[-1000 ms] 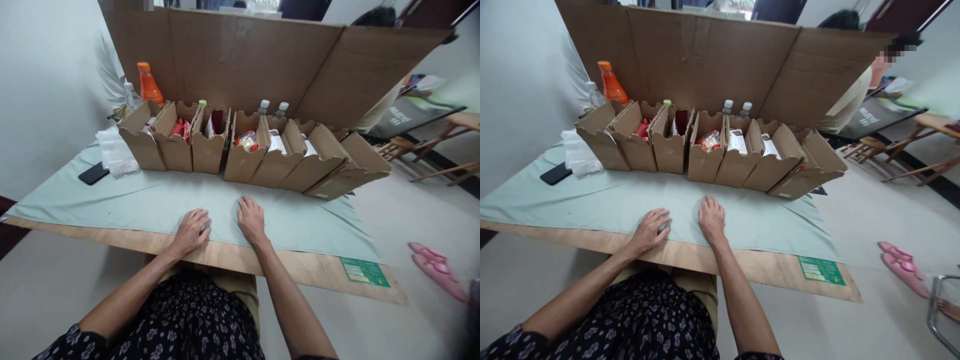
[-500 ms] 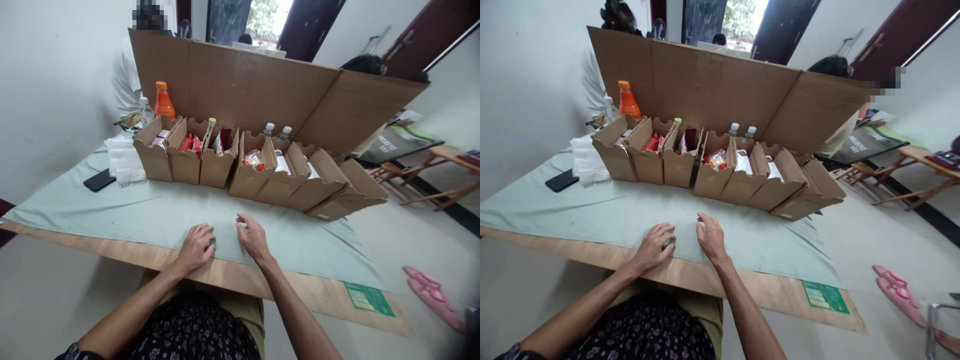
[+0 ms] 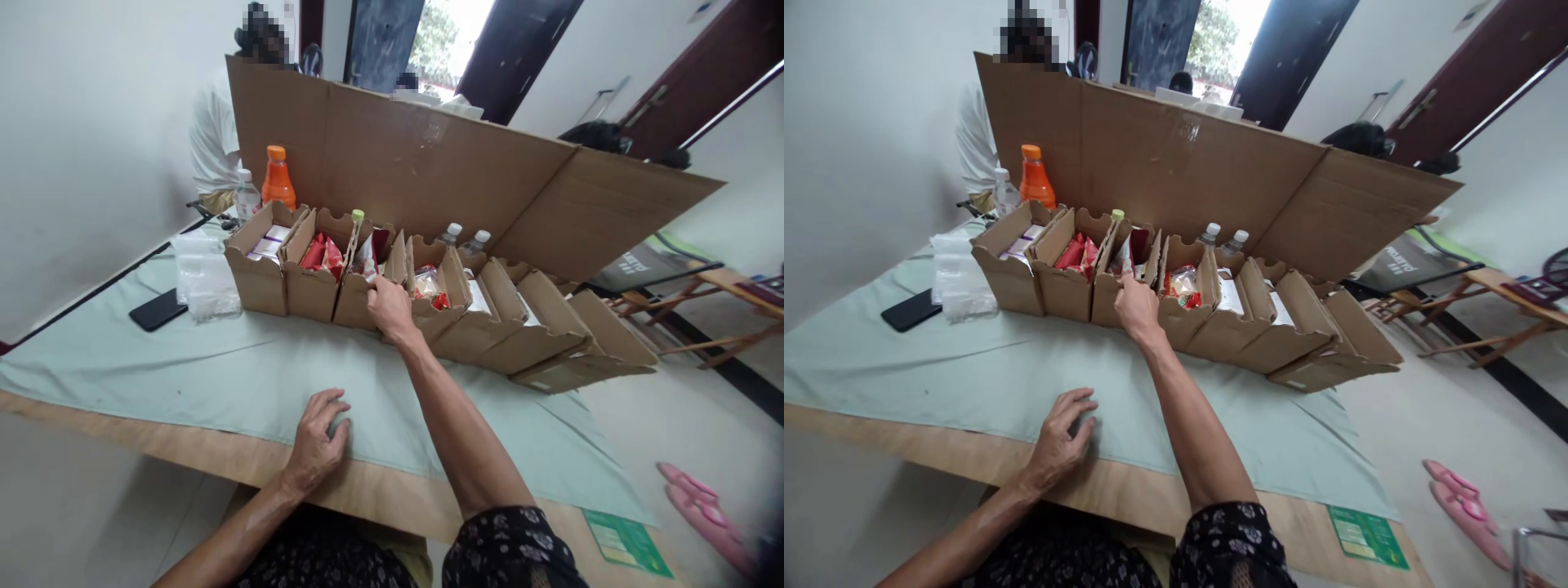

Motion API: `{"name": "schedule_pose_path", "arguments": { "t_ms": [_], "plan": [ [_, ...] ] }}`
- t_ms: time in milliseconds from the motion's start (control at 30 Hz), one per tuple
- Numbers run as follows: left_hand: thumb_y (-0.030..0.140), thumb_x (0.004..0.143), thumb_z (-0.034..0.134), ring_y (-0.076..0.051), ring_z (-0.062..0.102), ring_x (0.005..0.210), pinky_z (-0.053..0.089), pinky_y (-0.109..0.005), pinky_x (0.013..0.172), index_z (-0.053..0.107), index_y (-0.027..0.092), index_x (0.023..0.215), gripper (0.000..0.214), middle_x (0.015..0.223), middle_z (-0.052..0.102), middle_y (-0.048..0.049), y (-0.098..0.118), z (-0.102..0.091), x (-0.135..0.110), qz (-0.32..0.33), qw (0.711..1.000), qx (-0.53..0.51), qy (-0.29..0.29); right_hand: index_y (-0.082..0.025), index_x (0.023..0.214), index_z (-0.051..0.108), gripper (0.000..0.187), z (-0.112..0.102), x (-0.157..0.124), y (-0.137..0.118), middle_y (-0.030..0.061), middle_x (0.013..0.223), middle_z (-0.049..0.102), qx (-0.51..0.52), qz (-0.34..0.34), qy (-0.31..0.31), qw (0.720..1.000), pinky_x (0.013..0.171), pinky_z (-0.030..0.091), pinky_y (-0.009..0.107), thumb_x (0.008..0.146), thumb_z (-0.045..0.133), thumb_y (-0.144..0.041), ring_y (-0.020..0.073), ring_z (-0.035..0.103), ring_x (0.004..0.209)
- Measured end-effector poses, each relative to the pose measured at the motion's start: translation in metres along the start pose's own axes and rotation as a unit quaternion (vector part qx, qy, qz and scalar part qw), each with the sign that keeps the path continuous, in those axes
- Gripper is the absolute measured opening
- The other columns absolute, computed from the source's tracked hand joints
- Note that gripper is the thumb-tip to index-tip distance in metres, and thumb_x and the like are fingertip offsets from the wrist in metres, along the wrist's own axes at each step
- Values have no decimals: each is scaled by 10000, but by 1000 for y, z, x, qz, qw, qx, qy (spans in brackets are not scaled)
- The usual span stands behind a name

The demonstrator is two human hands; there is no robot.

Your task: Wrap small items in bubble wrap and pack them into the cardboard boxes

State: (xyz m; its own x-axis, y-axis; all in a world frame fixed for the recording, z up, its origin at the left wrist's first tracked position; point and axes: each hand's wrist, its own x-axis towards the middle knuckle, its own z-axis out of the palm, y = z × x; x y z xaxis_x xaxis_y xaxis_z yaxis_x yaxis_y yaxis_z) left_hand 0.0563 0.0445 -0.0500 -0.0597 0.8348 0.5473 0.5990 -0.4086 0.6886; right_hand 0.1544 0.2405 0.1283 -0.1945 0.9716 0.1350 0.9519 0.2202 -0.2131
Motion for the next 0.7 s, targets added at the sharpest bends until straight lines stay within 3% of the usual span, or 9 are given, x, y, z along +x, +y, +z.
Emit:
{"name": "schedule_pose_path", "arguments": {
  "t_ms": [67,167,267,367,433,533,600,700],
  "plan": [
    [155,942,546,-277,663,1196,602,-468,979,663,194,1148,240,1273,684,-150,1,-4,0,-32,999,-8,38,-200,1237,698,373,1,-21,3,136,1085,786,-4,0,3,1000,849,494,342,980,428,-210,283,728,1009],
    [204,954,558,-293,611,1280,551,-509,1054,610,211,1271,321,1372,621,-156,1,-15,-3,-87,992,-24,92,-212,1167,710,319,-2,-77,13,95,968,802,1,-15,-1,1000,755,479,293,980,451,-220,254,745,889],
    [250,955,574,-308,566,1329,494,-556,1104,551,238,1359,405,1428,575,-153,-2,-31,-10,-121,985,-39,114,-228,1065,730,275,-9,-147,33,34,780,779,69,-90,13,993,639,457,253,971,472,-222,196,719,685],
    [289,934,619,-316,543,1348,489,-551,1102,517,254,1413,491,1451,554,-142,-6,-50,-17,-145,981,-58,113,-251,1027,745,273,-24,-208,66,3,728,754,147,-168,9,975,596,482,249,979,476,-241,159,682,596],
    [305,921,646,-321,532,1359,484,-541,1107,497,258,1454,555,1470,543,-138,-6,-60,-19,-154,981,-71,98,-275,1038,751,251,-33,-237,94,7,790,774,173,-168,35,970,603,524,263,967,512,-248,164,701,632],
    [318,906,671,-331,499,1401,454,-537,1142,439,273,1525,663,1536,503,-132,0,-66,-17,-142,983,-103,61,-306,1254,698,321,-38,-268,136,45,1053,798,215,-63,133,965,714,599,321,955,590,-259,202,761,805],
    [325,901,679,-334,450,1454,414,-533,1181,392,295,1562,721,1591,458,-119,6,-65,-12,-130,982,-131,33,-323,1496,515,547,-32,-285,155,95,1296,731,278,3,173,945,809,620,386,961,617,-271,244,767,990],
    [340,885,697,-330,402,1499,360,-522,1226,343,311,1588,787,1645,397,-105,11,-60,2,-129,977,-169,17,-312,1633,289,746,-6,-306,158,156,1519,574,350,5,151,924,895,621,457,970,628,-356,308,686,1234]
  ]
}}
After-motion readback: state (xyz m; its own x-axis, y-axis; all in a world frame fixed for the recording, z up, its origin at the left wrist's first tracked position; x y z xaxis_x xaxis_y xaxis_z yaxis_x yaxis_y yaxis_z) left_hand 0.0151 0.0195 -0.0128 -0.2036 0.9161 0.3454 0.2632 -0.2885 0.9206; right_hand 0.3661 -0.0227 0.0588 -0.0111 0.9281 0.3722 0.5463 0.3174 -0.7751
